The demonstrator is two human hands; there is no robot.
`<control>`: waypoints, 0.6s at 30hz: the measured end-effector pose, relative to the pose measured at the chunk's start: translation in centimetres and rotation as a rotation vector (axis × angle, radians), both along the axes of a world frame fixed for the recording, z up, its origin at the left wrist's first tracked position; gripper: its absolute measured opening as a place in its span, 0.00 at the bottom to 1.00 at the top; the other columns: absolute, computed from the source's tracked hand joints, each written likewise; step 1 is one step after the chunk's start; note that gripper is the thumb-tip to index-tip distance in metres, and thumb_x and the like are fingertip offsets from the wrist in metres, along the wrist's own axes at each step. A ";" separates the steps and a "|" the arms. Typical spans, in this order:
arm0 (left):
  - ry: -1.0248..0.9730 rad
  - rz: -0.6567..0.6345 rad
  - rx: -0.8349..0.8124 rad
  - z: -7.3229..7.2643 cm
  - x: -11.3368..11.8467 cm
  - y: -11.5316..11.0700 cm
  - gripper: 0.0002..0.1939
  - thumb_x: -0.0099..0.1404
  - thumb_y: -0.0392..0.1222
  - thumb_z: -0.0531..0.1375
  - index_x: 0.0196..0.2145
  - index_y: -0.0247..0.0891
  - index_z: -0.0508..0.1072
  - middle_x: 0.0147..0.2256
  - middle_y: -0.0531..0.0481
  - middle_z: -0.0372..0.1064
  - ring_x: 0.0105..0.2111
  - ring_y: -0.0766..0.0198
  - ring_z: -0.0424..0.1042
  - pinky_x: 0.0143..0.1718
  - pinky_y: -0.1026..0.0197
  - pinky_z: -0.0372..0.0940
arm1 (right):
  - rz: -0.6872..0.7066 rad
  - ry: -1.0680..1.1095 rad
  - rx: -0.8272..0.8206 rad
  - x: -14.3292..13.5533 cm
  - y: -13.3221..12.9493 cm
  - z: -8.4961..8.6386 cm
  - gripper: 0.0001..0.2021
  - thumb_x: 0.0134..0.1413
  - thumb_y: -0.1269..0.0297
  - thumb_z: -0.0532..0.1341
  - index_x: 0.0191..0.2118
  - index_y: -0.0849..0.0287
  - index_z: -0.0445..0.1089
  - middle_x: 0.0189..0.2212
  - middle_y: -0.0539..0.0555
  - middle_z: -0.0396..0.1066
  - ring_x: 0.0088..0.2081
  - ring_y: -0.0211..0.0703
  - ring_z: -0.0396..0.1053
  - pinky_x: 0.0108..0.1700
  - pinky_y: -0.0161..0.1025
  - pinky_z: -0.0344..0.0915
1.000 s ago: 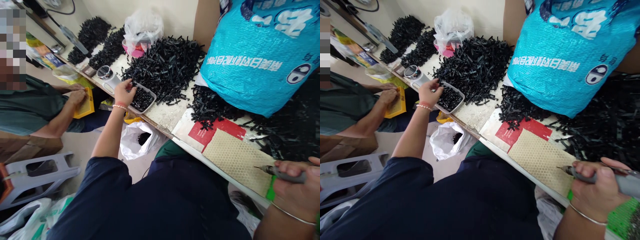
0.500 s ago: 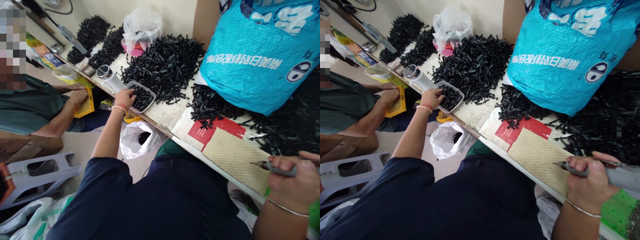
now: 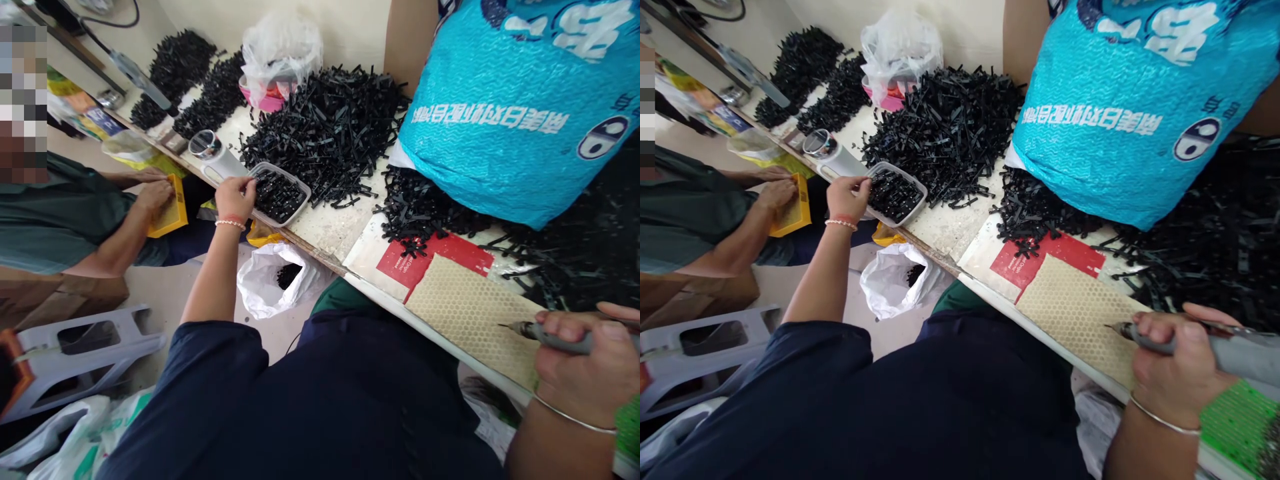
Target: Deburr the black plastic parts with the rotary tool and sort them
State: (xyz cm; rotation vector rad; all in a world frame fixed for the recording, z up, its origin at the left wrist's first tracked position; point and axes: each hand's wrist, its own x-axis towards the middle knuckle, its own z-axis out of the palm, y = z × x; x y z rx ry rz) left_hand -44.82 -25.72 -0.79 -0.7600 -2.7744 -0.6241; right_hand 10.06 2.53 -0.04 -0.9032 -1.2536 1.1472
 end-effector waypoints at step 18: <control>-0.049 0.204 0.228 -1.0 0.3 -3.8 0.19 0.69 0.38 0.59 0.53 0.33 0.81 0.50 0.37 0.81 0.51 0.51 0.79 0.60 0.49 0.70 | -0.003 -0.037 0.030 0.4 0.1 -0.3 0.18 0.30 0.55 0.59 0.35 0.49 0.67 0.10 0.37 0.60 0.14 0.41 0.49 0.23 0.43 0.60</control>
